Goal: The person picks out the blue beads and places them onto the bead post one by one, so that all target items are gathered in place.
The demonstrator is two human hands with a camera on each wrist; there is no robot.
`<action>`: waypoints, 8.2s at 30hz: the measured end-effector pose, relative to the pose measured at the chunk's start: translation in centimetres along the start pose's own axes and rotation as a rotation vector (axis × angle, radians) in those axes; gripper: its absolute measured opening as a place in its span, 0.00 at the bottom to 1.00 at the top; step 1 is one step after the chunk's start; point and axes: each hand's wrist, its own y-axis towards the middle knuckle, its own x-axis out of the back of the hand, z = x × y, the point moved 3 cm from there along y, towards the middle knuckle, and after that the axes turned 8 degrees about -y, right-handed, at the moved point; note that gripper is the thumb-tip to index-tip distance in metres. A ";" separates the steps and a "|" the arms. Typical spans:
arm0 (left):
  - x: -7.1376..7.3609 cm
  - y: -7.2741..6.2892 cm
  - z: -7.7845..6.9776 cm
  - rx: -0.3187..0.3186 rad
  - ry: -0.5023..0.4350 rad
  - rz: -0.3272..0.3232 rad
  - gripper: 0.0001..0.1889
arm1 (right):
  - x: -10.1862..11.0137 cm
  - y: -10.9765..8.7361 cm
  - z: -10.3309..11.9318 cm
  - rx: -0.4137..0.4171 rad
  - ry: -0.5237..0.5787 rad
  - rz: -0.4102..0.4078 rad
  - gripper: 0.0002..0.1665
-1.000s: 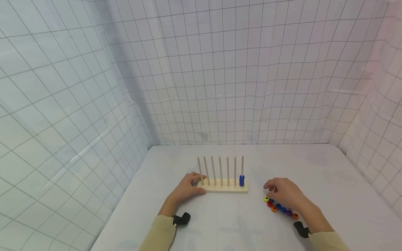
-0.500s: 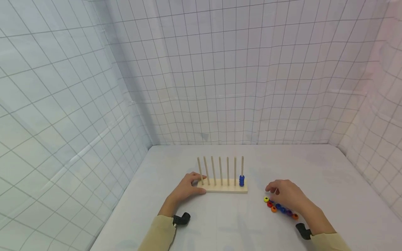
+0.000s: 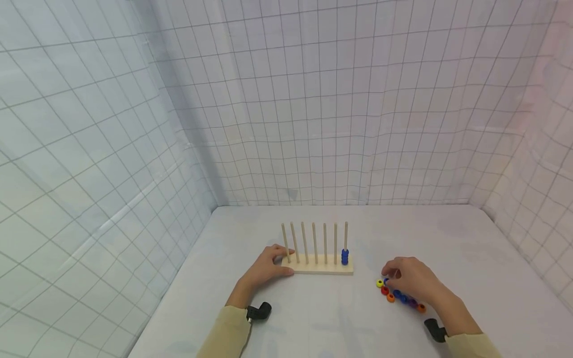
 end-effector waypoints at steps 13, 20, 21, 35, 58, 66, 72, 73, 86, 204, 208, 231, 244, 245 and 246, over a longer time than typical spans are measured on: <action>-0.1 0.0 0.0 0.019 -0.024 0.002 0.30 | -0.1 0.2 0.0 -0.022 -0.019 0.007 0.12; -0.1 0.0 0.1 0.007 -0.031 0.003 0.30 | -0.3 0.4 0.0 -0.028 -0.035 0.013 0.11; -0.1 0.0 0.1 0.007 -0.029 0.004 0.30 | -0.4 0.4 0.0 -0.028 -0.034 0.012 0.11; 0.0 0.0 0.1 0.018 -0.016 0.001 0.30 | 0.0 0.3 0.2 -0.057 -0.025 0.014 0.09; -0.1 -0.3 -0.1 0.017 -0.005 -0.005 0.29 | 1.0 0.3 1.2 -0.022 -0.013 -0.105 0.11; -0.1 -0.3 -0.2 0.014 -0.013 -0.007 0.29 | 1.2 0.3 1.7 -0.002 -0.003 -0.151 0.11; -0.1 -0.2 -0.1 0.021 -0.025 -0.003 0.29 | 1.5 0.4 2.3 -0.005 0.009 -0.180 0.11; -0.1 -0.2 -0.1 0.024 -0.026 -0.001 0.29 | 1.6 0.5 2.4 -0.005 0.009 -0.186 0.11; 0.0 -0.1 0.2 0.024 -0.011 0.008 0.30 | 2.2 0.9 3.3 0.023 0.015 -0.255 0.10; 0.0 -0.4 -0.6 0.026 0.004 -0.001 0.29 | 7.5 3.8 10.5 0.222 0.141 -0.606 0.14; 0.1 -0.4 -0.6 0.012 0.003 -0.001 0.29 | 7.5 4.1 10.6 0.224 0.149 -0.606 0.14; 0.0 -0.3 0.1 -0.008 -0.009 0.011 0.30 | 6.9 4.7 10.6 0.169 0.173 -0.553 0.14; 0.0 -0.5 -0.1 -0.012 0.013 0.008 0.30 | 6.1 4.7 10.3 0.144 0.220 -0.546 0.14; 0.0 -0.5 -0.1 -0.011 0.008 0.009 0.30 | 6.0 4.8 10.2 0.140 0.223 -0.547 0.14; 0.0 -0.4 -0.1 -0.010 0.006 0.009 0.30 | 6.0 4.8 10.2 0.138 0.224 -0.549 0.14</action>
